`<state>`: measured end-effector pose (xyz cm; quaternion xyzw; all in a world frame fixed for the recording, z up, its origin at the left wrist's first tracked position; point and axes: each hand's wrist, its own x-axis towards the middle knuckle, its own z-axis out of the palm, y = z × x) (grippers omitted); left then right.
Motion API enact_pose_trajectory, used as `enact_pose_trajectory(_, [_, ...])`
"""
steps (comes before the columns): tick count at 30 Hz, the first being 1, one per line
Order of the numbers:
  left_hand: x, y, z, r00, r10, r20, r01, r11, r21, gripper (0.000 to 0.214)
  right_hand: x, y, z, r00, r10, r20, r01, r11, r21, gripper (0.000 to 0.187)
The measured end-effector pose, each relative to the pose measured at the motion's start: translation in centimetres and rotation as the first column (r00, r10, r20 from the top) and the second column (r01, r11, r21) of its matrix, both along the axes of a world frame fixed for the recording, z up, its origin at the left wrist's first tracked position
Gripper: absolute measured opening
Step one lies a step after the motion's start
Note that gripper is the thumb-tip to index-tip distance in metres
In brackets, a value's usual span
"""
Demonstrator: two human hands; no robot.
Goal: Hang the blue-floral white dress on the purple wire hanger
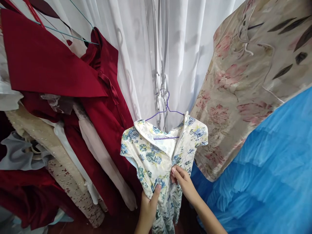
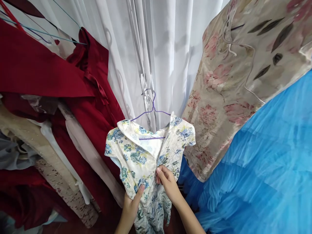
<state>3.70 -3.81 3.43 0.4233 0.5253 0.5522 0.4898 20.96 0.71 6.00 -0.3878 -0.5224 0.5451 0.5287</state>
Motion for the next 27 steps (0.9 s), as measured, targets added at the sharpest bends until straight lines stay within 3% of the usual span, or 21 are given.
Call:
enact_pose_trajectory(4, [1.7, -0.4, 0.0, 0.999, -0.047, -0.021, 0.047, 0.999, 0.015, 0.058, 0.6, -0.2, -0.2, 0.998, -0.004, -0.069, 0.0, 0.999, -0.052, 0.045])
enact_pose_trajectory(6, [2.6, -0.4, -0.1, 1.0, -0.013, -0.019, 0.013, 1.0, 0.02, 0.059, 1.0, -0.3, -0.5, 0.993, -0.001, -0.115, -0.007, 0.997, -0.074, 0.047])
enact_pose_trajectory(9, [3.3, -0.3, 0.1, 0.983, 0.182, -0.016, -0.181, 0.983, 0.043, 0.058, 2.0, -0.6, -1.0, 0.988, -0.001, -0.158, -0.015, 0.995, -0.1, 0.047])
enact_pose_trajectory(11, [3.2, -0.4, 0.5, 0.926, 0.376, -0.044, -0.368, 0.92, 0.133, 0.057, 2.6, -1.0, -1.2, 0.988, 0.006, -0.153, -0.024, 0.993, -0.112, 0.046])
enact_pose_trajectory(13, [3.1, -0.4, 1.0, 0.844, 0.521, -0.129, -0.469, 0.833, 0.293, 0.053, 3.1, -1.4, -0.9, 0.99, 0.033, -0.136, -0.051, 0.991, -0.127, 0.045])
enact_pose_trajectory(15, [3.5, -0.2, 1.6, 0.824, 0.493, -0.278, -0.354, 0.832, 0.426, 0.039, 3.3, -1.8, -0.4, 0.992, 0.068, -0.11, -0.083, 0.987, -0.135, 0.044])
enact_pose_trajectory(17, [4.7, 0.5, 2.1, 0.861, 0.269, -0.431, -0.069, 0.902, 0.426, 0.024, 3.3, -2.0, 0.2, 0.992, 0.095, -0.088, -0.106, 0.984, -0.14, 0.045])
enact_pose_trajectory(19, [6.1, 1.6, 2.3, 0.866, 0.037, -0.499, 0.155, 0.928, 0.338, 0.019, 3.1, -2.0, 0.6, 0.992, 0.106, -0.06, -0.114, 0.984, -0.139, 0.046])
enact_pose_trajectory(21, [7.3, 2.7, 2.4, 0.856, -0.045, -0.515, 0.22, 0.933, 0.284, 0.025, 2.9, -2.0, 0.7, 0.994, 0.11, -0.015, -0.111, 0.984, -0.141, 0.048])
enact_pose_trajectory(24, [7.9, 3.7, 2.2, 0.833, -0.033, -0.553, 0.229, 0.929, 0.29, 0.022, 2.8, -1.4, 1.4, 0.995, 0.101, 0.021, -0.097, 0.985, -0.143, 0.048])
enact_pose_trajectory(27, [7.5, 3.9, 2.1, 0.795, -0.047, -0.605, 0.278, 0.915, 0.294, 0.008, 2.8, 0.2, 4.2, 0.995, -0.044, -0.089, 0.035, 0.995, -0.096, 0.043])
